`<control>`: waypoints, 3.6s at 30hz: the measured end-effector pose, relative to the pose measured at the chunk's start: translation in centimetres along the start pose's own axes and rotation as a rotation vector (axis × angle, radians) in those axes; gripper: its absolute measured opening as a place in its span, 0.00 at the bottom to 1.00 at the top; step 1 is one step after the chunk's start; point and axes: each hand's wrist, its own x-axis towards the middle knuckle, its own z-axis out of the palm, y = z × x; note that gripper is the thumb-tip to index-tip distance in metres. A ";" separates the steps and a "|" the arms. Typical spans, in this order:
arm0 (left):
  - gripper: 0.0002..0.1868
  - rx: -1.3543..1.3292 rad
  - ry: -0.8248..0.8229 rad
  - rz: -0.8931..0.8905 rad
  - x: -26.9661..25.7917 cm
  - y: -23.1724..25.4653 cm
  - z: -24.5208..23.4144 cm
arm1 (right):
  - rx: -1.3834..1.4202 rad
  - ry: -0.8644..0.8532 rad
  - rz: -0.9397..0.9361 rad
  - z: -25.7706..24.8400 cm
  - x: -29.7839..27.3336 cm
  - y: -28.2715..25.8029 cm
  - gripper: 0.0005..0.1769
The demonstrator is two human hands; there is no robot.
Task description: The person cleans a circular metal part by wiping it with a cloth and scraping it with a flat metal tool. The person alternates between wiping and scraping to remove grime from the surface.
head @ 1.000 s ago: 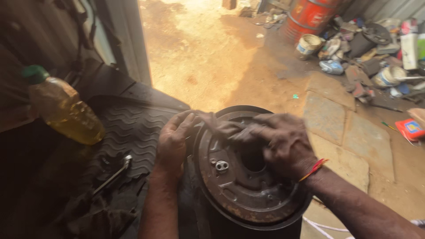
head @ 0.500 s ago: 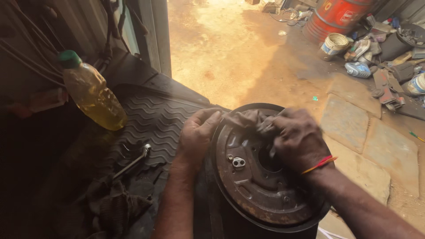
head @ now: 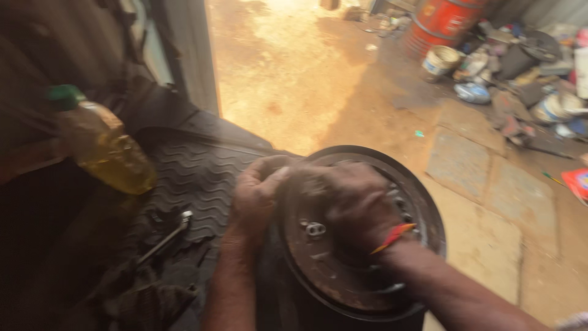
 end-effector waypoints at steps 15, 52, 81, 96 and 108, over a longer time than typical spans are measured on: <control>0.20 0.170 0.031 0.000 0.1 1.0 0.0 | -0.037 -0.022 -0.315 -0.5 0.5 3.5 0.10; 0.21 0.180 0.020 0.010 -0.1 0.3 -0.8 | -0.174 -0.388 0.250 -8.9 -9.8 5.9 0.14; 0.20 0.228 0.047 0.011 -0.5 1.2 -0.5 | -0.139 -0.263 0.251 -6.9 -7.2 4.2 0.08; 0.21 0.127 0.007 0.001 0.1 0.3 -0.6 | 0.761 0.312 0.468 -14.4 -7.6 9.5 0.09; 0.20 0.200 0.028 0.035 -0.1 0.4 -0.2 | -0.208 -0.126 0.143 -7.5 -8.1 5.8 0.10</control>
